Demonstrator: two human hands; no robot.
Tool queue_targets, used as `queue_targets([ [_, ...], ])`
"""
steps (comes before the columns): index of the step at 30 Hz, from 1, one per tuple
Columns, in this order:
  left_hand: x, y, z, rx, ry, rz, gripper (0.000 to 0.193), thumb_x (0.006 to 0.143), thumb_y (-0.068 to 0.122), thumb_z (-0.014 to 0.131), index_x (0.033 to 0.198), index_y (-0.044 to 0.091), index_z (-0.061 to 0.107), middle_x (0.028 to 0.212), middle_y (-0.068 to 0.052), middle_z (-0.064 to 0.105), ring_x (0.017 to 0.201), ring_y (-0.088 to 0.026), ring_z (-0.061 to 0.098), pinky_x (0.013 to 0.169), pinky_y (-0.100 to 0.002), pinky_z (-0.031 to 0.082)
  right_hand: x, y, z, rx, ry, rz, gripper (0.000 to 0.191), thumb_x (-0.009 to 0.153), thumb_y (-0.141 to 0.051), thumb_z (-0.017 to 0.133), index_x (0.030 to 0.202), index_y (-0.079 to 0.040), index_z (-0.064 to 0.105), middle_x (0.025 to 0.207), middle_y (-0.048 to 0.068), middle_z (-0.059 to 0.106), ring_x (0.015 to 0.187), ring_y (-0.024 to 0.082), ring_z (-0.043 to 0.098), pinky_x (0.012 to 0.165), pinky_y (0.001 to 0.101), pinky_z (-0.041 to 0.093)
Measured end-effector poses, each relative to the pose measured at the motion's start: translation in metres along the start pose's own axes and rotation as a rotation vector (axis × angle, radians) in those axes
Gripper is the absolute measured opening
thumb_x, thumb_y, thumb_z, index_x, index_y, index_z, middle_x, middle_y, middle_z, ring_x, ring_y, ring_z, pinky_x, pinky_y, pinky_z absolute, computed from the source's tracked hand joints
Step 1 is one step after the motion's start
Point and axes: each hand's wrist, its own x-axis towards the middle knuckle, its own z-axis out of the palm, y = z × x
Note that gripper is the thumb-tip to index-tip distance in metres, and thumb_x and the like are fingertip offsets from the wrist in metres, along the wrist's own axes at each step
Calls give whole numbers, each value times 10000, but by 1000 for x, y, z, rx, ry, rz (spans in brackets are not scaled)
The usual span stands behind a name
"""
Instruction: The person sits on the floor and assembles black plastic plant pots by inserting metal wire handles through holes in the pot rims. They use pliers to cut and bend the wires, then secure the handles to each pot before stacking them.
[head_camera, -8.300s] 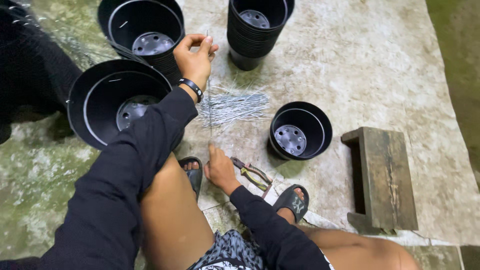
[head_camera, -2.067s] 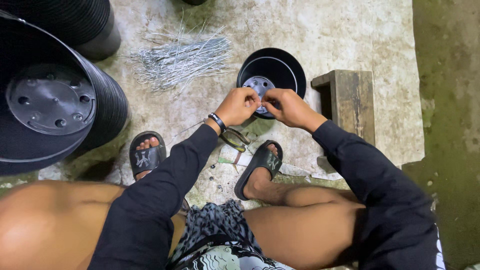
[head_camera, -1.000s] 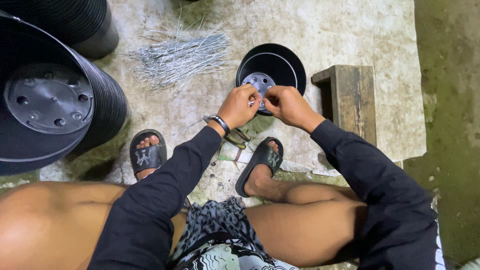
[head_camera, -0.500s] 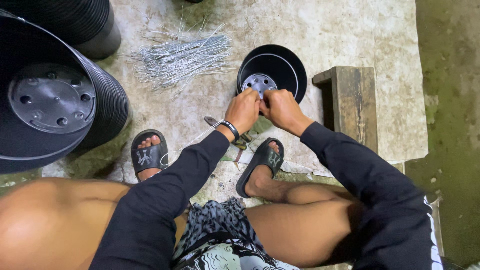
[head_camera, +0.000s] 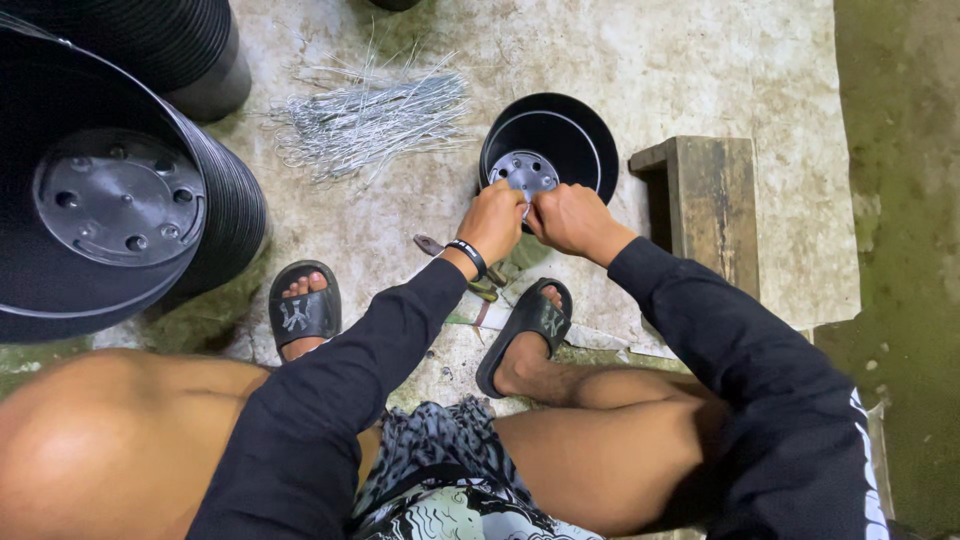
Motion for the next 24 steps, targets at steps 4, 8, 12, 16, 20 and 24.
queue_targets([
  [4,-3,1,3,12,33,-40,118,904,91,652,922,3,729,993,-214,660,928,-434,645,826,-509,514,1,-2,12,59,18,26,376,955,-260,624,675,-14,675,635,262,629,589,465,645,574,530,551],
  [8,-2,-4,6,26,73,-19,116,896,80,641,926,4,724,979,-217,651,941,-437,641,833,-508,513,6,0,21,44,12,49,368,959,-252,616,689,-9,673,653,274,641,597,476,650,578,540,551],
  [12,-1,-11,10,24,46,-48,112,899,81,647,902,-3,721,978,-221,653,940,-440,634,842,-512,507,4,5,22,-20,47,-57,359,969,-260,604,725,0,650,653,267,649,572,468,643,551,546,537],
  [16,1,-16,12,33,77,3,104,886,76,653,878,-6,716,944,-225,657,945,-440,635,848,-511,509,4,3,24,-12,1,-32,332,971,-254,589,754,-8,644,658,256,653,571,455,648,536,540,537],
  [20,0,-18,12,20,90,-21,104,881,74,648,874,-1,719,940,-232,660,932,-441,637,837,-514,511,5,0,26,-22,27,23,363,980,-271,585,729,-16,651,648,266,652,571,459,651,534,543,536],
  [24,-1,-15,13,42,90,-43,110,880,84,655,839,-1,710,945,-242,656,913,-455,639,816,-528,512,7,1,32,-64,24,84,421,988,-305,582,694,-19,674,645,284,646,575,457,663,547,533,551],
])
